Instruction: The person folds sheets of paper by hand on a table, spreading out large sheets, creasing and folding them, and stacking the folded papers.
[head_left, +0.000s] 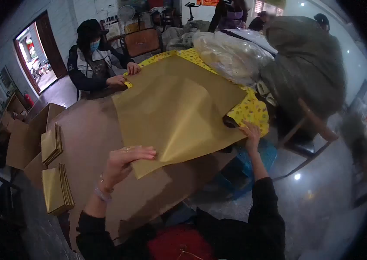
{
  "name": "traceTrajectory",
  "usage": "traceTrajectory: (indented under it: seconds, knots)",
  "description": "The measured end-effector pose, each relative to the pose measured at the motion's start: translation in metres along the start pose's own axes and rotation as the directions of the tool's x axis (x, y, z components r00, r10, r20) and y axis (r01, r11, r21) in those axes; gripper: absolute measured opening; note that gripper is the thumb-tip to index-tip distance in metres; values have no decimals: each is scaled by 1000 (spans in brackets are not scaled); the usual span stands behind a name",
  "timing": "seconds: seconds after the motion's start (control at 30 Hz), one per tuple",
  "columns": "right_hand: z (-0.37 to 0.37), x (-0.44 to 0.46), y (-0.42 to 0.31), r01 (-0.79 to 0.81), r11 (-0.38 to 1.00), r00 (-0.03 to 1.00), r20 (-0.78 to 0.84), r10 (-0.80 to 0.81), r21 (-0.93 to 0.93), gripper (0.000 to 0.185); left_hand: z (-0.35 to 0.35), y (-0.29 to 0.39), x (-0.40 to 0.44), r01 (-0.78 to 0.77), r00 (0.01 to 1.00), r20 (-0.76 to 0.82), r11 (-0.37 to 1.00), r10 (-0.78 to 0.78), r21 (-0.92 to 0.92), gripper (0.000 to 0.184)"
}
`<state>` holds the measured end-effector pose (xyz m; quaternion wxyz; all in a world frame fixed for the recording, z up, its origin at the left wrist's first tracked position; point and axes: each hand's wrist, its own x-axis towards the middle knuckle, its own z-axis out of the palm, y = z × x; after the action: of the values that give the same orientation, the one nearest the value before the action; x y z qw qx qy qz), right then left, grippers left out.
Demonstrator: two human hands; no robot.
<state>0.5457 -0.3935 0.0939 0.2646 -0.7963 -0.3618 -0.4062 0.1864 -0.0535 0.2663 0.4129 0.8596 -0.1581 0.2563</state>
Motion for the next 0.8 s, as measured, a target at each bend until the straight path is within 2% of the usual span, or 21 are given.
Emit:
traceTrajectory:
  seconds: [0.03, 0.1, 0.17, 0.2, 0.23, 0.27, 0.3, 0.37, 0.47, 0.63, 0.8]
  knots:
    - [-10, 2, 4, -4, 1000, 1000, 2, 4, -14, 27, -9, 15, -14, -3, 1000, -14, 999, 4, 52, 21]
    - [-30, 20, 2, 83, 973, 996, 11, -88, 215, 28, -28, 52, -37, 28, 991, -130, 999, -32, -34, 15]
    - [-88, 77, -37, 128, 953, 992, -17, -128, 275, 24, -61, 83, -55, -82, 973, -215, 997, 81, 1, 23]
    - [-109, 99, -45, 157, 929, 987, -25, -158, 334, 24, -75, 101, -65, -122, 944, -310, 993, 116, 1, 25]
    - [-141, 129, -70, 180, 943, 982, -98, -158, 281, 21, -91, 119, -77, -158, 905, -400, 987, 147, 5, 28]
    - [-164, 152, -84, 121, 885, 993, -72, -99, 449, 23, -122, 131, -99, -83, 876, -472, 995, 102, 61, 30]
    - [-190, 178, -111, 184, 821, 982, -128, -136, 541, 19, -144, 145, -118, -56, 837, -537, 993, 103, 104, 30]
    - [-241, 222, -143, 260, 671, 953, -75, -292, 694, 20, -189, 168, -151, 5, 754, -647, 984, 115, 180, 30]
    - [-283, 266, -188, 286, 608, 930, -62, -362, 741, 22, -251, 200, -195, 124, 645, -755, 959, 116, 253, 31]
    - [-275, 335, -247, 217, 565, 917, 32, -397, 796, 27, -349, 234, -225, 294, 531, -844, 918, 75, 266, 32]
    - [-200, 390, -278, 79, 587, 926, 159, -342, 806, 33, -440, 239, -193, 396, 509, -859, 898, -41, 191, 33]
